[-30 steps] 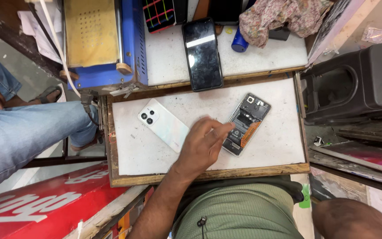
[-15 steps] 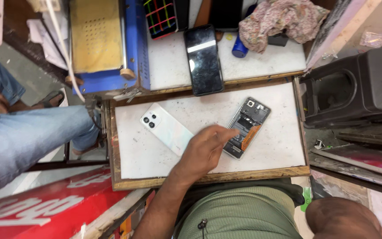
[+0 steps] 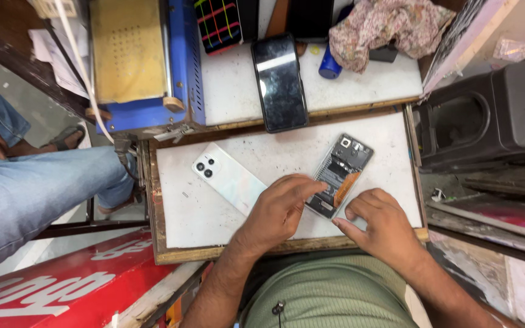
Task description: The person wipes the back cover of a smartphone with a cloth, then uses a screwdriver to unscrew and work on the phone's exposed back panel on a repair bench, handling small screws and the phone's internal components.
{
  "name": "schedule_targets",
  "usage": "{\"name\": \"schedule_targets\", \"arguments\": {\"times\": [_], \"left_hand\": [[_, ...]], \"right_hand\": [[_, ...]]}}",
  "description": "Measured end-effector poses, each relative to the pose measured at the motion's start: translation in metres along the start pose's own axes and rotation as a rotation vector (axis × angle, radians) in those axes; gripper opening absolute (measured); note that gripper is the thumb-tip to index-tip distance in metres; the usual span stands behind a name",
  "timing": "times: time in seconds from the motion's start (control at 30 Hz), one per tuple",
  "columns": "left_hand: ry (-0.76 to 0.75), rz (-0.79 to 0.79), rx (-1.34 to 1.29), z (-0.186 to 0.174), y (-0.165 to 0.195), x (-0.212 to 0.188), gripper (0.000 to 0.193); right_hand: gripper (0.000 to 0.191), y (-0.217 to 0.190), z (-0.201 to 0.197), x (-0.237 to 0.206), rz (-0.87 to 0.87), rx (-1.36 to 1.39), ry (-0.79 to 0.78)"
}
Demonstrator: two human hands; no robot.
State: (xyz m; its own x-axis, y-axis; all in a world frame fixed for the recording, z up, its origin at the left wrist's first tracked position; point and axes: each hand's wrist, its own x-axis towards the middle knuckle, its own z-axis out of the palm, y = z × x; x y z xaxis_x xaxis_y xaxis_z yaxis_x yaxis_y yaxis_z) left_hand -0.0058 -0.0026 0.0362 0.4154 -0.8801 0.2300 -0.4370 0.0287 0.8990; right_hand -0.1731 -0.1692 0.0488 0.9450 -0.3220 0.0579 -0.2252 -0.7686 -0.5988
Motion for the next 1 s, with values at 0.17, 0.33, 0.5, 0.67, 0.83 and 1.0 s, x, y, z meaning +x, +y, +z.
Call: {"name": "schedule_targets", "arguments": {"times": [0.17, 0.33, 0.5, 0.67, 0.83, 1.0], "left_hand": [[0.055, 0.037, 0.123, 0.0, 0.002, 0.003, 0.046], [0.168, 0.183, 0.309, 0.001, 0.001, 0.003, 0.048], [0.147, 0.124, 0.236, 0.004, -0.001, 0.004, 0.055], [0.151, 0.143, 0.156, 0.003, -0.001, 0.006, 0.052], [0.181, 0.182, 0.296, -0.001, -0.005, 0.011, 0.05], [0.021, 0.075, 0.101, -0.002, -0.01, 0.013, 0.055]], "right_hand": [[0.032, 0.015, 0.019, -0.004, -0.007, -0.135, -0.069], [0.035, 0.019, 0.025, -0.008, -0.071, -0.136, 0.043], [0.031, 0.018, 0.031, -0.008, -0.067, -0.191, 0.127], [0.038, 0.015, 0.028, -0.003, -0.085, -0.141, 0.143], [0.047, 0.011, 0.025, -0.001, -0.039, -0.216, 0.056], [0.043, 0.007, 0.024, 0.0, -0.07, -0.224, 0.056]]}}
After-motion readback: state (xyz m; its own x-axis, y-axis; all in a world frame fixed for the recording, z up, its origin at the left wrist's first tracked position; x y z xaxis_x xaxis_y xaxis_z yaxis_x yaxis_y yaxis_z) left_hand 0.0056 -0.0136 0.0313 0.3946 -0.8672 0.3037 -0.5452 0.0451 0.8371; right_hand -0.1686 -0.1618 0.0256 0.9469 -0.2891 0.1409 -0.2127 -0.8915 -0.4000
